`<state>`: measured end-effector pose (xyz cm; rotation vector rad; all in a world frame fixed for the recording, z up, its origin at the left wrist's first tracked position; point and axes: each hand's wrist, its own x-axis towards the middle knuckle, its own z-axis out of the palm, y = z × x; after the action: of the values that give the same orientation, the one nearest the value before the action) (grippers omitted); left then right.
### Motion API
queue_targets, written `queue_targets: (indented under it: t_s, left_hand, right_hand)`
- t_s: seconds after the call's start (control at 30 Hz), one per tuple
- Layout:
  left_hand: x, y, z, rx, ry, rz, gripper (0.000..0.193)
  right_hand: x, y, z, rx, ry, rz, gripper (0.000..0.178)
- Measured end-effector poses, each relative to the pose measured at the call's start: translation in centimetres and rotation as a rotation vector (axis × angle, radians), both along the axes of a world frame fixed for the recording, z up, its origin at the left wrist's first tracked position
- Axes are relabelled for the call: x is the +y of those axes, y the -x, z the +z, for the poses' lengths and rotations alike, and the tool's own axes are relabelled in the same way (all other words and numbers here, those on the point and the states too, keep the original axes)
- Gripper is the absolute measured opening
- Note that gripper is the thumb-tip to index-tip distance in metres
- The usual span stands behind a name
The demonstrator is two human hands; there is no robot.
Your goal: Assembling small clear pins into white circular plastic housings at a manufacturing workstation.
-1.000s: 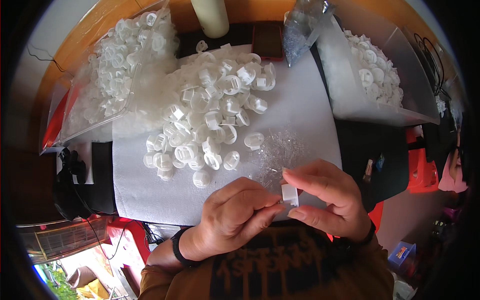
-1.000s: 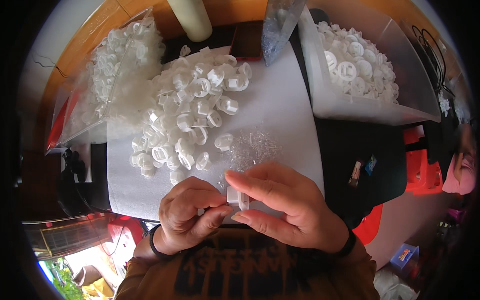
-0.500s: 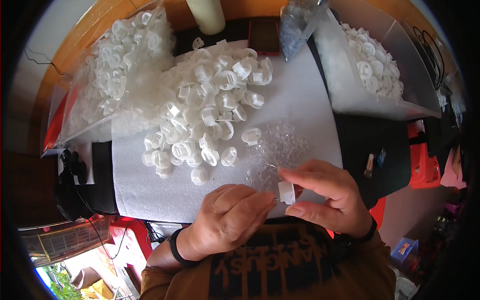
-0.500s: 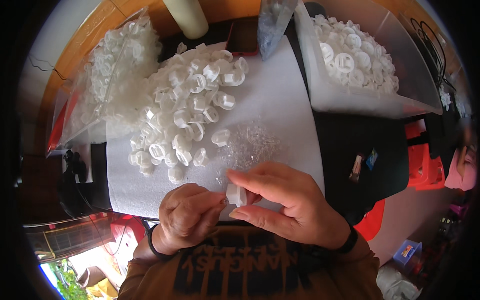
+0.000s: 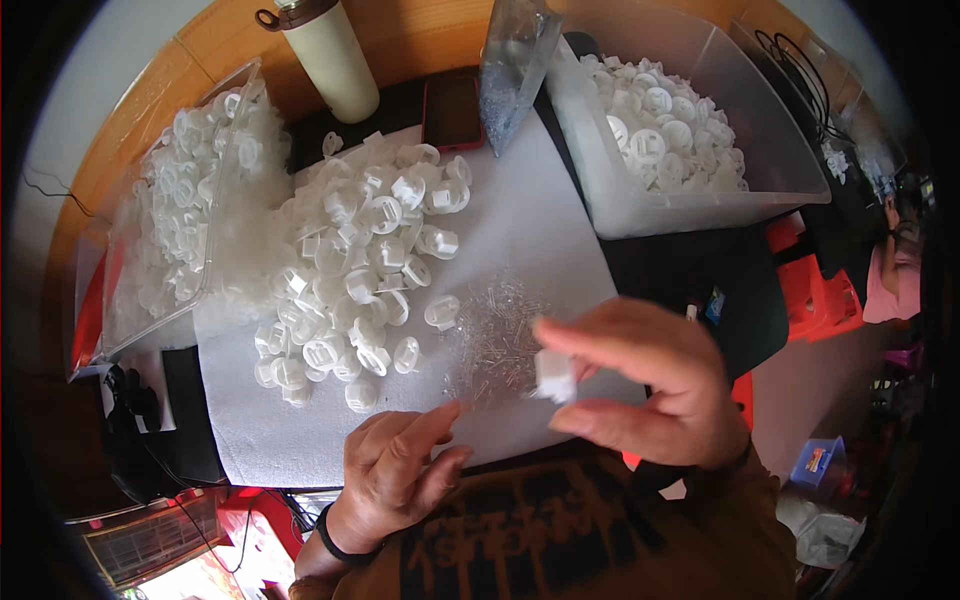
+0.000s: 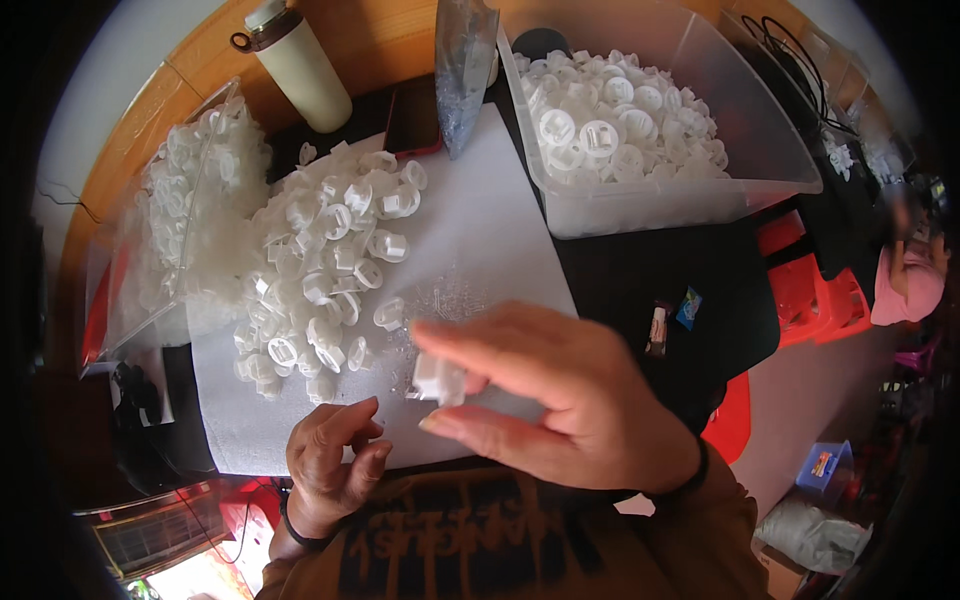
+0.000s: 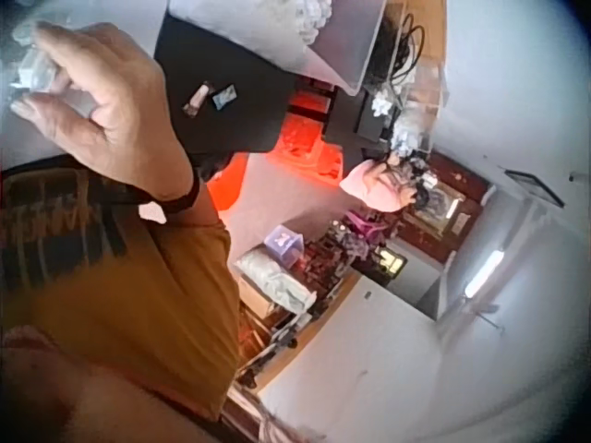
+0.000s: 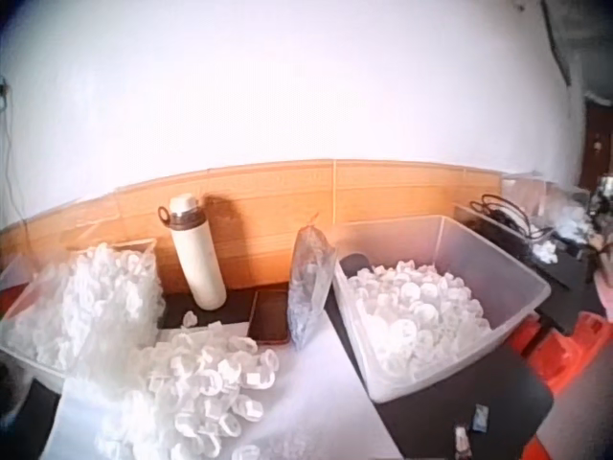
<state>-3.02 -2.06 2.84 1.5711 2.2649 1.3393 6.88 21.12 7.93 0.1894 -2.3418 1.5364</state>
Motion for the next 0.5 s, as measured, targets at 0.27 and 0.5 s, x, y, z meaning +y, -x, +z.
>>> queue_targets:
  t_s: [0.27, 0.5]
  left_hand:
    - [-3.4, -0.7, -3.2, 0.01, 0.072, 0.142, 0.032]
    - [-3.1, -0.1, -2.6, -0.005, 0.135, 0.046, 0.029]
  right_hand:
    - [5.0, 1.4, 3.7, 0.189, -0.661, -0.885, 0.049]
    - [-1.6, 6.7, -2.2, 0.073, -0.597, -0.084, 0.012]
